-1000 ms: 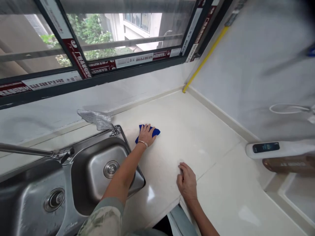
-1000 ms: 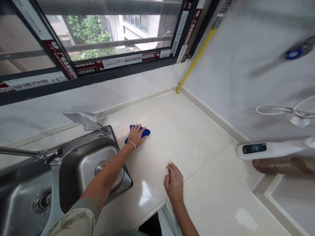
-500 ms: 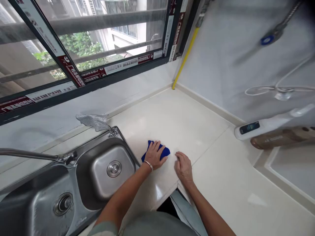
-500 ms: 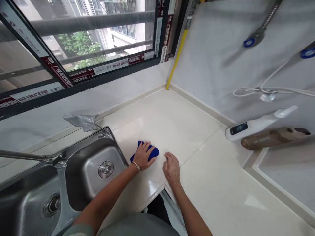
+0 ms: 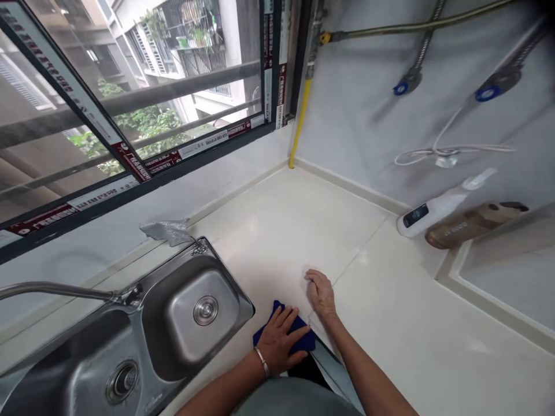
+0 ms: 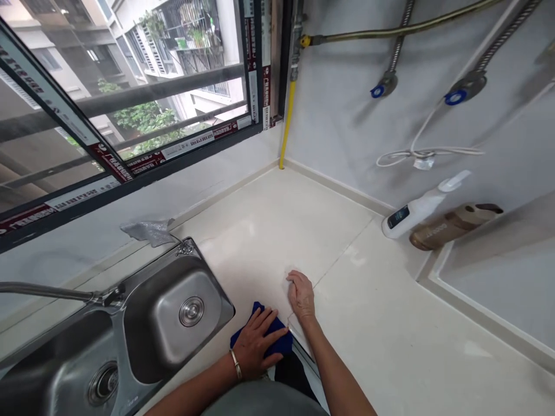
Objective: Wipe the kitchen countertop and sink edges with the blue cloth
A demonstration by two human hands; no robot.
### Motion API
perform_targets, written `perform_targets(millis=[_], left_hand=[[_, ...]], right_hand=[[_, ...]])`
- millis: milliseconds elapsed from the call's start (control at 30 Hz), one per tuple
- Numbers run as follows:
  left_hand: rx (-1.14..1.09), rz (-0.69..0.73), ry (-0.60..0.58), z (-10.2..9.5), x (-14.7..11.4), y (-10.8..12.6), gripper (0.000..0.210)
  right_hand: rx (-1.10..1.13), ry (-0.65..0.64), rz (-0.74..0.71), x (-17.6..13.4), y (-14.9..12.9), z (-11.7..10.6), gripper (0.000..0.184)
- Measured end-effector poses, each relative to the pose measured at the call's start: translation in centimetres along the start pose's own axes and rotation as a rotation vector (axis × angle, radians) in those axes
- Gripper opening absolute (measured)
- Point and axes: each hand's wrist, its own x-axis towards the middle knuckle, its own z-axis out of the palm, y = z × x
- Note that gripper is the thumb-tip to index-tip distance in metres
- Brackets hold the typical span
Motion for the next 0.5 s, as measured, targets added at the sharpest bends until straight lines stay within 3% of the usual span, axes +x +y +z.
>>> perform_targets(millis=[133,333,500], left_hand=[[-0.034,0.004,-0.023,0.0,0.5,-0.5,0.061],[-0.058,0.014,0.0,0.5,5.2,-1.6,0.051],[0.015,-0.014,0.077,1.0,10.0,-3.4,0.052]], right_hand=[[0.101,0.019,0.091,0.4,-0.2,-0.1,0.025],[0.306,0.057,0.256,1.3,-0.7,-1.4,0.026],[0.374,0.265,0.45,0.8,0.0,-4.3,0.032]])
